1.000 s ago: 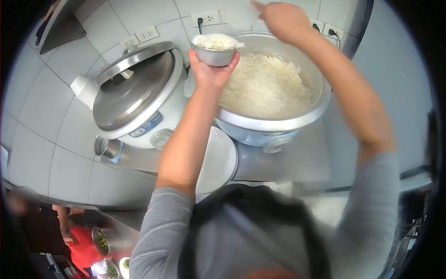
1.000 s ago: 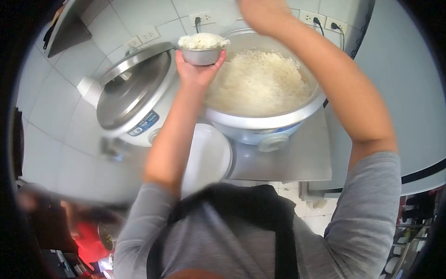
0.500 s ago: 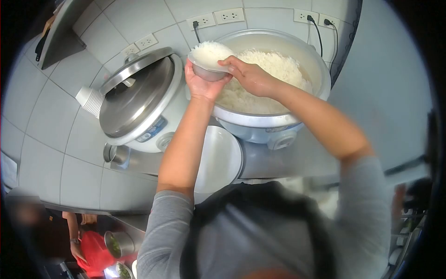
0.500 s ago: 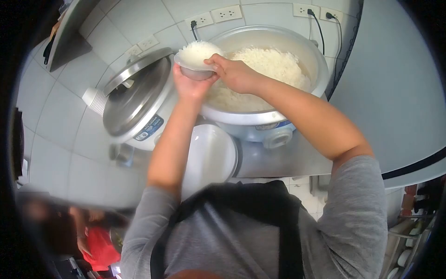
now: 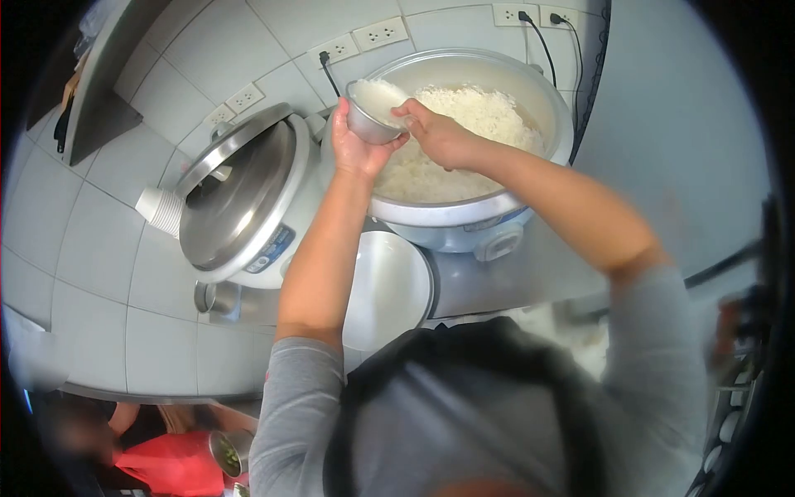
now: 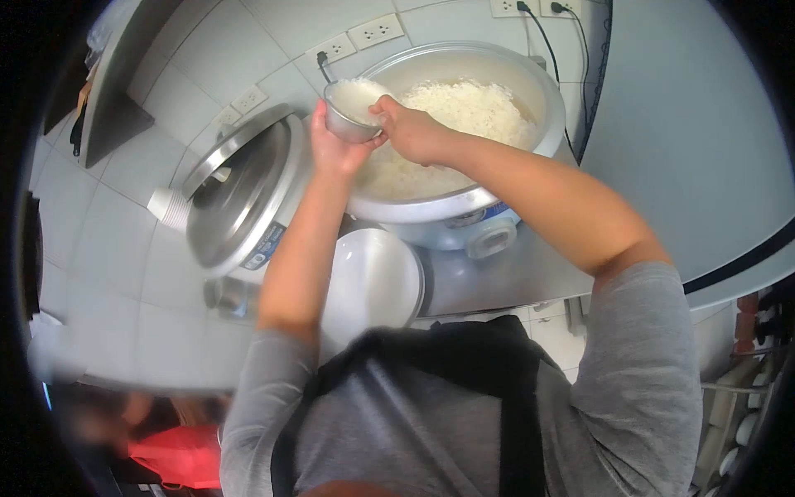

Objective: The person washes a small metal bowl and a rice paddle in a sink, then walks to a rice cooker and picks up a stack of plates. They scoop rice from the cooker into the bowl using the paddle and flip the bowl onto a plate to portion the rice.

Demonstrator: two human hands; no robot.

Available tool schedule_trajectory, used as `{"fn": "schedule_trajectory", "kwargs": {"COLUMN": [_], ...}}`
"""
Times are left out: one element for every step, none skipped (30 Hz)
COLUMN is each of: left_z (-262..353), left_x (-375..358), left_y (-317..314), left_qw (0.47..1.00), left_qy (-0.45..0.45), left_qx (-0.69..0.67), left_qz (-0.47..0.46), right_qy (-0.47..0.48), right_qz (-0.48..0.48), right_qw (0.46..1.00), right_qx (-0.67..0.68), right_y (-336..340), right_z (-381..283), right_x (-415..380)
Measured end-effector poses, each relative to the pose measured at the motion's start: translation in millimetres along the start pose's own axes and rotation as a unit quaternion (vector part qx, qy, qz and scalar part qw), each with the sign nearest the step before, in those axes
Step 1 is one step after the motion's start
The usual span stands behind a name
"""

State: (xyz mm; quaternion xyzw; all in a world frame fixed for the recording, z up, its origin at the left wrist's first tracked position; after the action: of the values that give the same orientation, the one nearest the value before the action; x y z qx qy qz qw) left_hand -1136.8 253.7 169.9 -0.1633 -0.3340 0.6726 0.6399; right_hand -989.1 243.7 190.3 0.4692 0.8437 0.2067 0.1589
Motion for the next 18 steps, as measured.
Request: {"fn": "schedule_trajectory", "kwargs": {"left_z": [-1.0,-1.4,-0.1,1.0,1.7,1.7,1.2,0.9,1.5,2.0,2.2,1.8,1.2,2.3,5.2,7.8,6.7,4.2], "left_x": [-1.4,-2.5,-3.5,-4.4,-3.3,-2.0,-1.6,-1.5,-1.6,-2.3,-2.1,-2.0,-4.2,-7.5,-11.0,-10.6,-9.8,-7.6], "left_y": [0.6,0.7,-0.6,-1.0,1.0,3.2,3.0,2.4,0.6,-0.3,-0.9,-1.3,-0.8,-3.5,-7.9,-10.7,-9.7,-7.9], "left_qw": [1.000,1.000,1.000,1.000,0.999,0.999,0.999,0.999,0.999,1.000,1.000,1.000,1.000,1.000,0.999,0.999,0.998,0.998], "left_qy": [0.000,0.004,0.006,0.008,0.005,0.002,-0.001,-0.001,-0.002,-0.003,-0.005,-0.007,-0.007,-0.016,-0.025,-0.036,-0.033,-0.032], "left_qx": [-0.008,-0.015,-0.020,-0.027,-0.032,-0.038,-0.045,-0.040,-0.034,-0.027,-0.025,-0.022,-0.018,-0.021,-0.024,-0.029,-0.027,-0.025], "left_qz": [-0.002,-0.001,0.000,0.001,-0.005,-0.012,-0.019,-0.015,-0.013,-0.009,-0.006,-0.002,0.003,-0.004,-0.013,-0.025,-0.038,-0.049], "right_qy": [-0.013,0.050,0.113,0.176,0.146,0.115,0.084,0.045,0.007,-0.031,-0.049,-0.067,-0.087,-0.012,-0.022,-0.024,-0.050,-0.074], "right_qz": [-0.012,0.029,0.071,0.113,0.098,0.084,0.070,0.052,0.035,0.017,0.011,0.005,-0.004,0.035,0.003,-0.031,0.016,0.063], "right_qw": [1.000,0.998,0.991,0.977,0.983,0.988,0.992,0.995,0.997,0.996,0.995,0.994,0.993,0.959,0.932,0.898,0.946,0.976], "right_qx": [-0.008,-0.019,-0.030,-0.041,-0.046,-0.052,-0.058,-0.066,-0.073,-0.079,-0.081,-0.083,-0.083,-0.281,-0.362,-0.439,-0.320,-0.196], "right_y": [-1.6,-4.4,-13.0,-17.5,-16.9,-12.3,-7.0,-1.2,5.4,9.8,16.2,26.3,37.0,51.8,63.0,72.9,83.2,92.9], "right_z": [-1.1,9.3,28.6,37.5,36.5,30.3,24.0,18.1,11.3,7.3,5.3,7.0,14.4,57.7,68.9,72.0,76.8,71.4], "right_x": [0.7,16.1,42.3,54.8,53.7,47.3,39.9,33.4,27.3,22.4,19.6,19.3,22.0,65.8,72.9,72.3,67.4,54.4]}}
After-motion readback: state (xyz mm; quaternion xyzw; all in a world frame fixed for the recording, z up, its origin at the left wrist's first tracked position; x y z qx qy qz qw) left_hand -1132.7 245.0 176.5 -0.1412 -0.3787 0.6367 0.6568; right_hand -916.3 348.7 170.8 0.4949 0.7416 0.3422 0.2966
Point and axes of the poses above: each hand's wrist, its own x-axis towards the middle knuckle, its own y-axis out of the back of the hand, z = x × y, the point moved 3 cm from there along x, towards the middle knuckle, and after that the axes turned 11 degrees about -y, right-handed, at the moved point
